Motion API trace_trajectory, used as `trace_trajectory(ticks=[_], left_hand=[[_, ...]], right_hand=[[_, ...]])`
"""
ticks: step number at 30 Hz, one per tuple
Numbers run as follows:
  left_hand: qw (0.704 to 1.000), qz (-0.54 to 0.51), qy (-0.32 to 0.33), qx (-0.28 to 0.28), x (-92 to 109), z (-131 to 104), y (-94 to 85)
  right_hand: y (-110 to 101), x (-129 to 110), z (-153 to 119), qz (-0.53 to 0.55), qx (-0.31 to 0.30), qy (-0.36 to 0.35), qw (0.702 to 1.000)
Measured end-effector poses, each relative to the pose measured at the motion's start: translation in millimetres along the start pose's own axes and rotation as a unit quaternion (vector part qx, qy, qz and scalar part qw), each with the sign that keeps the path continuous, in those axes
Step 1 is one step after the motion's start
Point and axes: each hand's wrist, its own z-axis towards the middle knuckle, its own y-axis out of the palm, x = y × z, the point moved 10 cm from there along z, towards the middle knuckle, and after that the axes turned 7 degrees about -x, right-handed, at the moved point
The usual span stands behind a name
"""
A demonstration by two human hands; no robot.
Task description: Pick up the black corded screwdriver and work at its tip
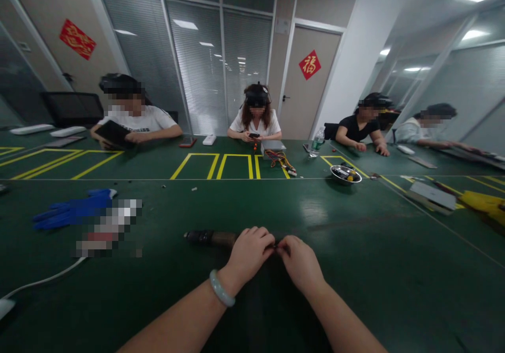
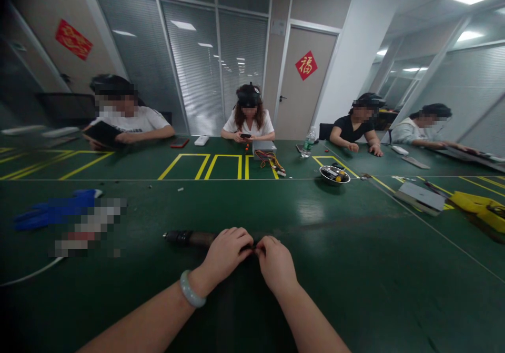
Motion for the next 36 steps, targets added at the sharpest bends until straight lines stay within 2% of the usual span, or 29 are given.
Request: trace_trajectory(ticks=[8, 15, 28, 36], left_hand=[[1.0, -0.002, -0.002, 0.014, 1.1, -1.6, -2.3], [0.999, -0.032, 0.015, 0.027, 7.7, -4.4, -11.7], [0.999, -0.049, 0.018, 0.014, 3.9, -5.2, -10.5], [0.998, -0.06, 0.016, 0.021, 4.3, -5.9, -15.7]], right_hand=[[-1.0, 3.9, 0.0, 0.009, 0.015, 0.004, 1.0], [1.3, 8.8, 3.5, 0.031, 0.0, -0.005, 1.0], [6.9, 18.8, 5.9, 0.044, -0.022, 0.033, 0.998], [10.9, 21.7, 5.8, 0.057, -0.036, 0.046, 0.997]])
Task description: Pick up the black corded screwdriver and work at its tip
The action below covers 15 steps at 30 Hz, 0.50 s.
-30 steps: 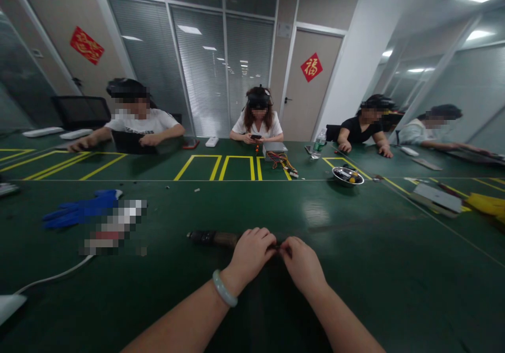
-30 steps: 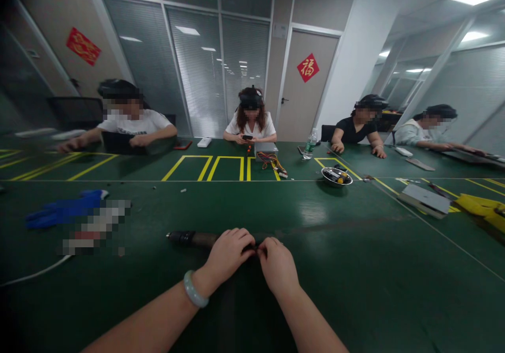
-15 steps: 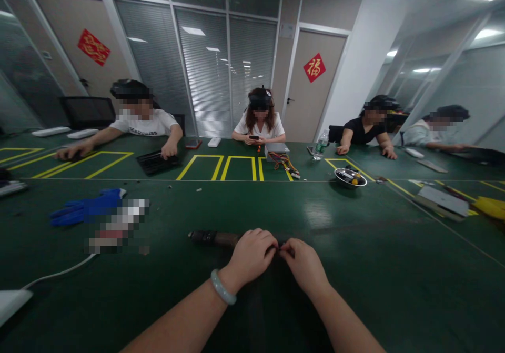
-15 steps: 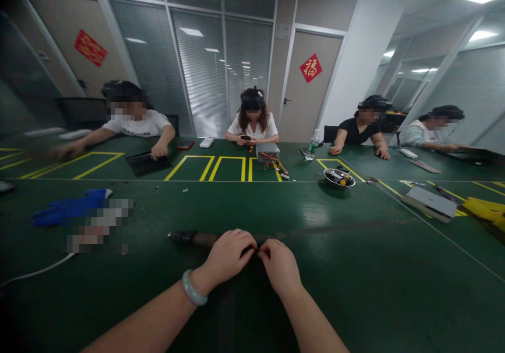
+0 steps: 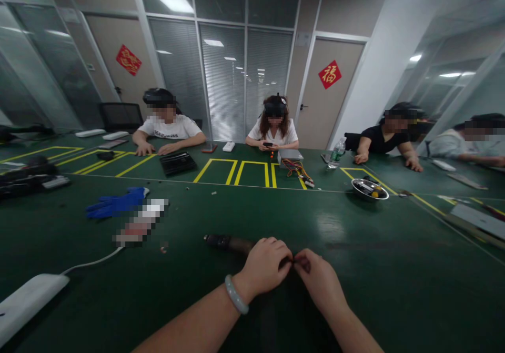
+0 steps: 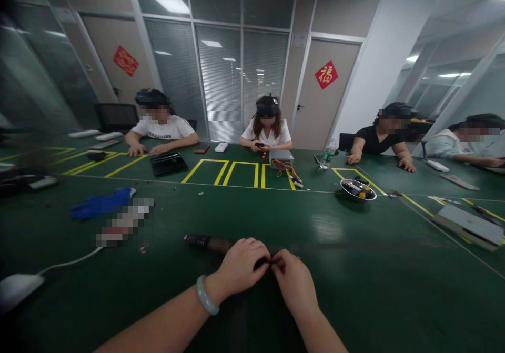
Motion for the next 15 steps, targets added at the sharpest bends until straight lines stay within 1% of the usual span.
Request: trace_trajectory(ticks=[10, 15], left_hand=[[1.0, 0.013, -0.019, -0.006, -5.5, 3.8, 6.6], [0.999, 0.022, -0.02, -0.013, -4.6, 3.5, 7.1]], right_hand=[[7.2, 10.9, 3.1, 0.032, -0.029, 0.015, 0.999], [5.7, 10.9, 2.2, 0.011, -0.039, 0.024, 0.999]])
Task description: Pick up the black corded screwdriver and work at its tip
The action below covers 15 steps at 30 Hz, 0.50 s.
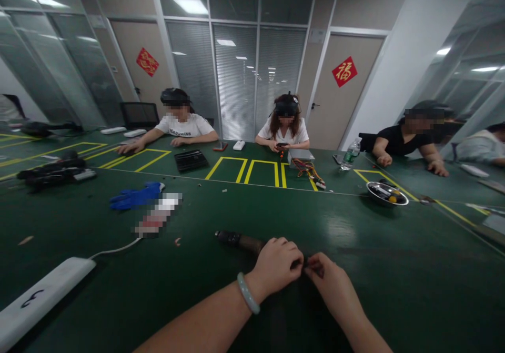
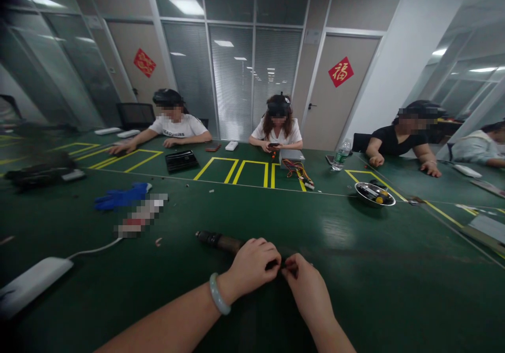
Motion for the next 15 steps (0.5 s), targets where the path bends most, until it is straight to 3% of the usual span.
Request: trace_trajectory(ticks=[8, 15], left_hand=[[1.0, -0.005, 0.002, 0.015, -1.7, -1.2, 0.4], [1.0, -0.006, 0.018, 0.006, -0.9, -2.7, -1.0]], right_hand=[[-4.9, -2.0, -2.7, -0.055, 0.012, -0.035, 0.998], [-10.4, -18.1, -6.2, -0.09, 0.033, -0.079, 0.992]])
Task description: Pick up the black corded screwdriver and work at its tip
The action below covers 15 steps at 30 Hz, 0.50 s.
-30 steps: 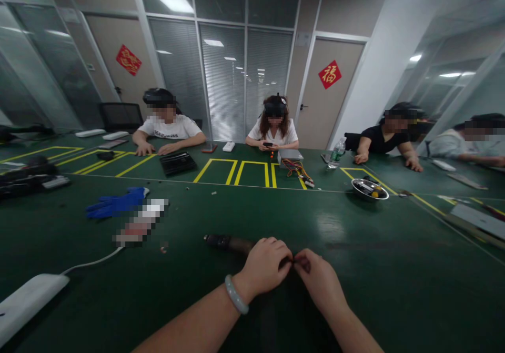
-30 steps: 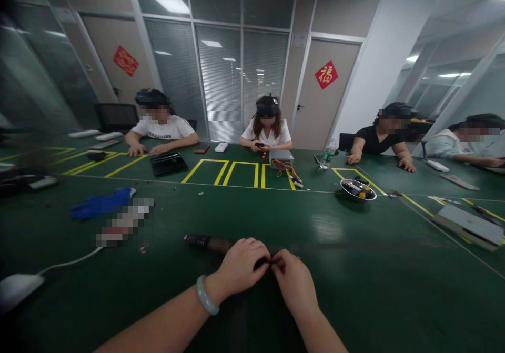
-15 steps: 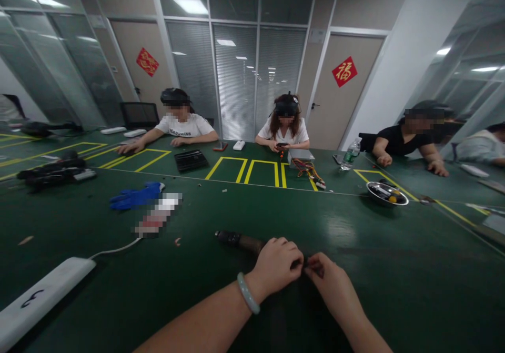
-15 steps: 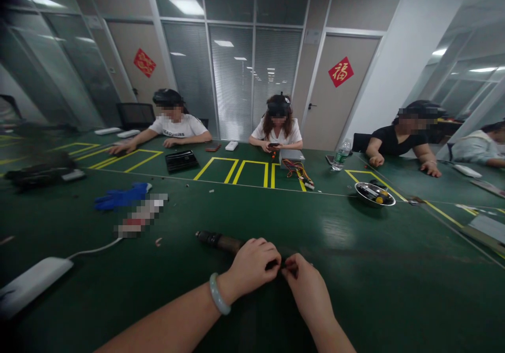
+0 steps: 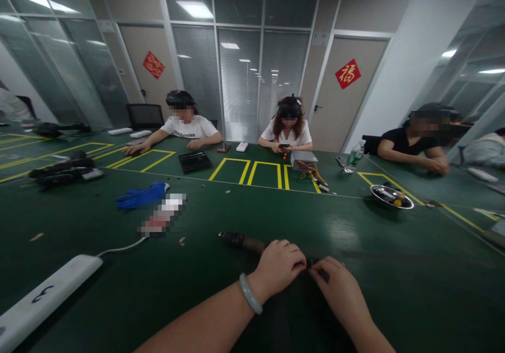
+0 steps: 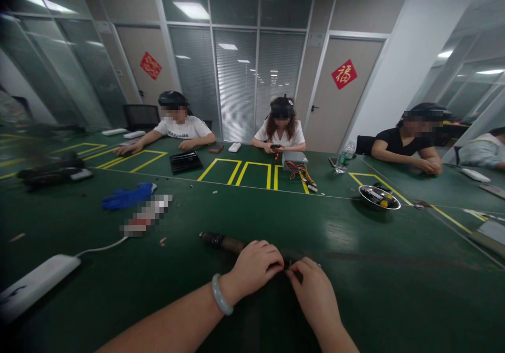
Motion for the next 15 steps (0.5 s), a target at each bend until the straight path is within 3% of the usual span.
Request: trace_trajectory(ticks=[15], left_hand=[[1.0, -0.001, 0.016, 0.002, 2.2, -4.4, -3.6]], right_hand=[[19.5, -14.5, 1.7, 0.067, -0.007, -0.053, 0.996]])
